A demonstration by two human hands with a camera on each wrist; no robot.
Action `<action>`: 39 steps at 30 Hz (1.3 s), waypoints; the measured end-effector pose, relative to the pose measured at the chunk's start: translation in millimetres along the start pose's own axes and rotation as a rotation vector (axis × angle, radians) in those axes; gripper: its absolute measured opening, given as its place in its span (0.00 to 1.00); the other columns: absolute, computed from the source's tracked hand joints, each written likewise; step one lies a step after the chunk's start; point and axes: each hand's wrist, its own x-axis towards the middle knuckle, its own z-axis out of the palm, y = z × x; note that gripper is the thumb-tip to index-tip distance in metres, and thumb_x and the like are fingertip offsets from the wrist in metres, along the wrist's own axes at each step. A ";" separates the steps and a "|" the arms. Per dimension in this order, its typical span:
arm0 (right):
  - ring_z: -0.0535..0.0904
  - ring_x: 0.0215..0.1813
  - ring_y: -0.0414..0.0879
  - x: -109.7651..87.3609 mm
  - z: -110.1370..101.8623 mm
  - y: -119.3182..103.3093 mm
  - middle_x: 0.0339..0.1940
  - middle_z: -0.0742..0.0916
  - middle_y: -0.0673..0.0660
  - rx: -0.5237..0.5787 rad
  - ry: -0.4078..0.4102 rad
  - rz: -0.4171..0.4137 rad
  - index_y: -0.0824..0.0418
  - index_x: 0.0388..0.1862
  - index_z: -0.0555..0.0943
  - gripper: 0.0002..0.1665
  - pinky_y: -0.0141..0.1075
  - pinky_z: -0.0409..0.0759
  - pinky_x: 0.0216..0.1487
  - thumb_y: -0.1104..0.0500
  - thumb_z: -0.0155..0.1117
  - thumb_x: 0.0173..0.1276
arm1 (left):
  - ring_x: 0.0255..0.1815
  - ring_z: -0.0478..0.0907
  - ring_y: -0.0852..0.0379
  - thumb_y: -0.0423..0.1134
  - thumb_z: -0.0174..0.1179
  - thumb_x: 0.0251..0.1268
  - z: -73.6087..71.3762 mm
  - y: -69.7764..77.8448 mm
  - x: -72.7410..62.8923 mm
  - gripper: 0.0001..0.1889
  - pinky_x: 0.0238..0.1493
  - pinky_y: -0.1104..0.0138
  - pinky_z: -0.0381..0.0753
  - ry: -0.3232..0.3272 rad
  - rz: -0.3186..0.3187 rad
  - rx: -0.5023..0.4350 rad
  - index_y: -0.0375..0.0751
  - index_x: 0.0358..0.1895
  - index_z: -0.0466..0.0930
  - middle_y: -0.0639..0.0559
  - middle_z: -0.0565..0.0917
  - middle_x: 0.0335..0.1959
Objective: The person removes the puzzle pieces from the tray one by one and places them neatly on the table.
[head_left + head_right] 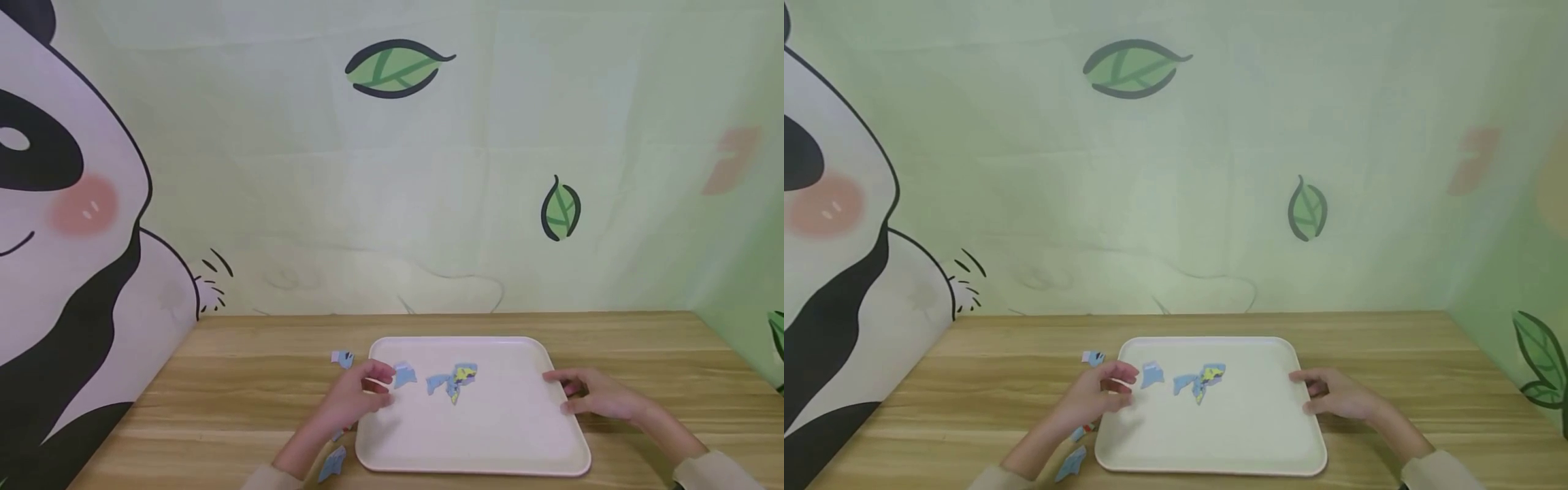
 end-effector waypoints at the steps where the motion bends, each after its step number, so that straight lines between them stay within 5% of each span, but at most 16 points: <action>1: 0.71 0.38 0.39 -0.2 0.1 0.1 0.38 0.77 0.59 0.001 0.000 -0.004 0.81 0.57 0.64 0.35 0.28 0.72 0.34 0.65 0.63 0.54 | 0.37 0.76 0.54 0.28 0.63 0.50 0.9 0.7 2.3 0.17 0.33 0.65 0.79 -0.001 0.003 -0.001 0.31 0.46 0.74 0.40 0.78 0.41; 20: 0.69 0.37 0.39 -2.4 0.2 0.6 0.37 0.77 0.58 -0.005 0.013 0.017 0.80 0.58 0.64 0.35 0.28 0.70 0.35 0.64 0.64 0.54 | 0.41 0.75 0.53 0.30 0.63 0.52 10.8 0.1 44.3 0.19 0.37 0.65 0.79 0.021 -0.120 -0.065 0.32 0.50 0.74 0.39 0.76 0.48; 26: 0.70 0.38 0.39 -2.0 0.4 -0.1 0.38 0.77 0.59 -0.010 0.015 0.040 0.79 0.59 0.64 0.36 0.28 0.71 0.35 0.64 0.64 0.54 | 0.41 0.74 0.53 0.31 0.65 0.50 10.4 -4.2 53.6 0.21 0.38 0.66 0.79 0.012 -0.187 -0.037 0.36 0.50 0.74 0.43 0.75 0.50; 39: 0.69 0.38 0.41 -1.4 0.1 -0.5 0.38 0.77 0.59 -0.016 0.017 0.025 0.80 0.58 0.64 0.35 0.28 0.71 0.35 0.64 0.64 0.54 | 0.40 0.72 0.52 0.28 0.65 0.47 12.0 -7.6 65.2 0.20 0.36 0.66 0.78 -0.024 -0.198 0.116 0.38 0.47 0.76 0.45 0.74 0.47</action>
